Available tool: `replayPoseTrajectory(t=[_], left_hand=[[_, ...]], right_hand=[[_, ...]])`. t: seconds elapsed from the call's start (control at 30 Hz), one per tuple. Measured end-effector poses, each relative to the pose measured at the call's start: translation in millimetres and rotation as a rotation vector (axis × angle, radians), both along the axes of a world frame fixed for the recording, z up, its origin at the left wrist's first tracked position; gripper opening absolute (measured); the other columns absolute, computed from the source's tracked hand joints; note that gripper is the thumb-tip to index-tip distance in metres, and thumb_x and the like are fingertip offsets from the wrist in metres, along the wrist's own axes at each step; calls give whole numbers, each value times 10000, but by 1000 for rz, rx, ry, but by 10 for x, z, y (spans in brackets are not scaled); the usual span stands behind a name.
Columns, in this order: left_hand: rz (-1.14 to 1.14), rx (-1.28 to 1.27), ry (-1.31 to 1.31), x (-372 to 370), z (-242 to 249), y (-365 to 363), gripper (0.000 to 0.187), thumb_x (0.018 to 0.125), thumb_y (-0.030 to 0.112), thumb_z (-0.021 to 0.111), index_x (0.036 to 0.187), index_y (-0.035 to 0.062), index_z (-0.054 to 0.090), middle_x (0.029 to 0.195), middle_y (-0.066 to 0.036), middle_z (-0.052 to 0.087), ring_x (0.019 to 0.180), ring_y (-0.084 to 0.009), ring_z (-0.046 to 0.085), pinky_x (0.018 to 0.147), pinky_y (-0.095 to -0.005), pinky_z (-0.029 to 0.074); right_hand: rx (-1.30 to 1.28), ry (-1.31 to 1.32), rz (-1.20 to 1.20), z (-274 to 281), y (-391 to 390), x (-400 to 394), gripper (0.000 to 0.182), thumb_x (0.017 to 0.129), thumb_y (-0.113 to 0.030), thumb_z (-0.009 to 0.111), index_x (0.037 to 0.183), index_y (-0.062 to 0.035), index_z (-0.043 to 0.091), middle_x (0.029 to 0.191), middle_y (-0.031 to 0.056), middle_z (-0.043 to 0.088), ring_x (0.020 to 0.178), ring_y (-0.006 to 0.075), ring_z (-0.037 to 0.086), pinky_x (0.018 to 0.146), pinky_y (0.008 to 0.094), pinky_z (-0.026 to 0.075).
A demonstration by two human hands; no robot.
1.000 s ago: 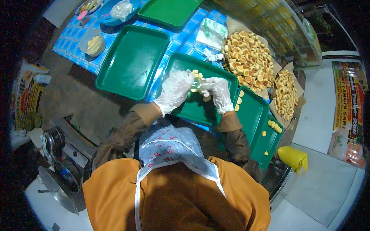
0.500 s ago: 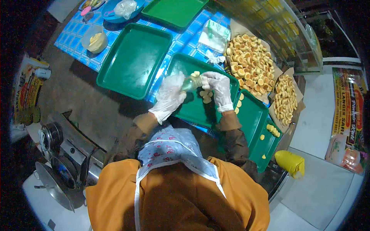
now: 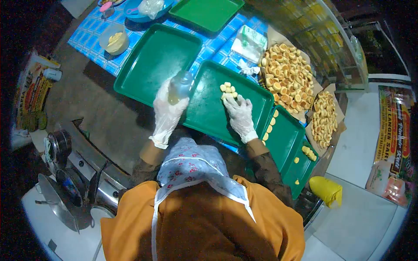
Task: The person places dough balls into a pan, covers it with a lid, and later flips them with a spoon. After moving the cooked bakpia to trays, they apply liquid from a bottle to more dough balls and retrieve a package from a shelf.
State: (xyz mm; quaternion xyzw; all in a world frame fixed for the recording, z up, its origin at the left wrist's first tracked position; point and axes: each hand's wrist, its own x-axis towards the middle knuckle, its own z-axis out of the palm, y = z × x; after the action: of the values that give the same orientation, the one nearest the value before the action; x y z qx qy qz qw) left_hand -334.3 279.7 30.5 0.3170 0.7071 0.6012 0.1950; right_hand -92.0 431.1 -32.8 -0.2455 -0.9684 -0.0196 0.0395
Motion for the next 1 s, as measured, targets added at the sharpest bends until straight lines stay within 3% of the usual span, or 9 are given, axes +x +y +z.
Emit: replayPoseTrajectory(t=[0.1,0.23,0.33,0.47,0.5,0.6,0.77,0.87,1.0], left_hand=[[54,8,-62,5,81,-75,579,739,140,762,1285,43,597,1145,-102,672,1015,-211,651,911,-340,506],[20,62,-150,49,-8,-81,565,749,140,766,1281,49,601,1128,-72,676,1000,-180,641,902,-320,504],[-7,47,-165,123,25,-65,569,753,140,769,1288,54,594,1109,-61,676,985,-156,630,902,-320,504],[-38,55,-153,197,64,-69,584,752,147,779,1297,55,589,1119,-61,674,995,-158,627,921,-323,497],[-42,72,-170,208,58,-76,588,751,148,783,1299,55,588,1123,-61,673,1000,-161,627,927,-324,494],[-10,86,-146,194,-37,-122,584,751,149,785,1294,55,594,1130,-61,671,1006,-161,625,924,-323,495],[31,44,-179,90,-106,-221,543,745,147,796,1248,59,613,1107,-49,678,961,-148,625,876,-309,501],[40,94,-252,72,-182,-236,509,736,145,808,1202,55,624,1062,-41,675,921,-136,619,850,-304,499],[6,62,-304,-16,-255,-321,507,755,127,796,1219,49,606,1060,-51,670,939,-137,624,843,-296,507]], right_hand=[[-153,289,-170,-90,14,277,460,827,-145,692,1279,-86,626,1189,119,640,1037,358,597,915,473,459],[-284,195,-545,-213,-143,288,797,761,-321,818,1384,16,450,1009,221,616,957,406,593,810,472,499],[-277,321,-608,-276,-104,4,665,730,-189,825,1256,-1,465,917,221,585,888,425,593,745,511,494],[-582,807,-693,-418,73,-308,642,741,-5,740,1340,45,516,1143,220,647,1000,309,660,820,389,556],[-968,1082,-705,-370,63,-339,594,783,25,678,1358,66,533,1279,219,620,1030,249,661,875,313,550],[-1130,1386,-664,-30,66,-454,551,825,7,650,1355,85,524,1299,218,614,971,247,678,854,315,556],[-469,373,-483,-123,465,-677,538,741,-273,776,1213,-42,660,1066,165,700,920,288,684,825,400,535],[-6,292,-493,-249,277,-917,613,681,-347,816,1207,-71,667,930,104,678,944,323,646,892,447,499],[-295,329,-512,-298,259,-979,565,728,-355,805,1202,-74,683,979,106,692,972,322,650,888,446,505]])
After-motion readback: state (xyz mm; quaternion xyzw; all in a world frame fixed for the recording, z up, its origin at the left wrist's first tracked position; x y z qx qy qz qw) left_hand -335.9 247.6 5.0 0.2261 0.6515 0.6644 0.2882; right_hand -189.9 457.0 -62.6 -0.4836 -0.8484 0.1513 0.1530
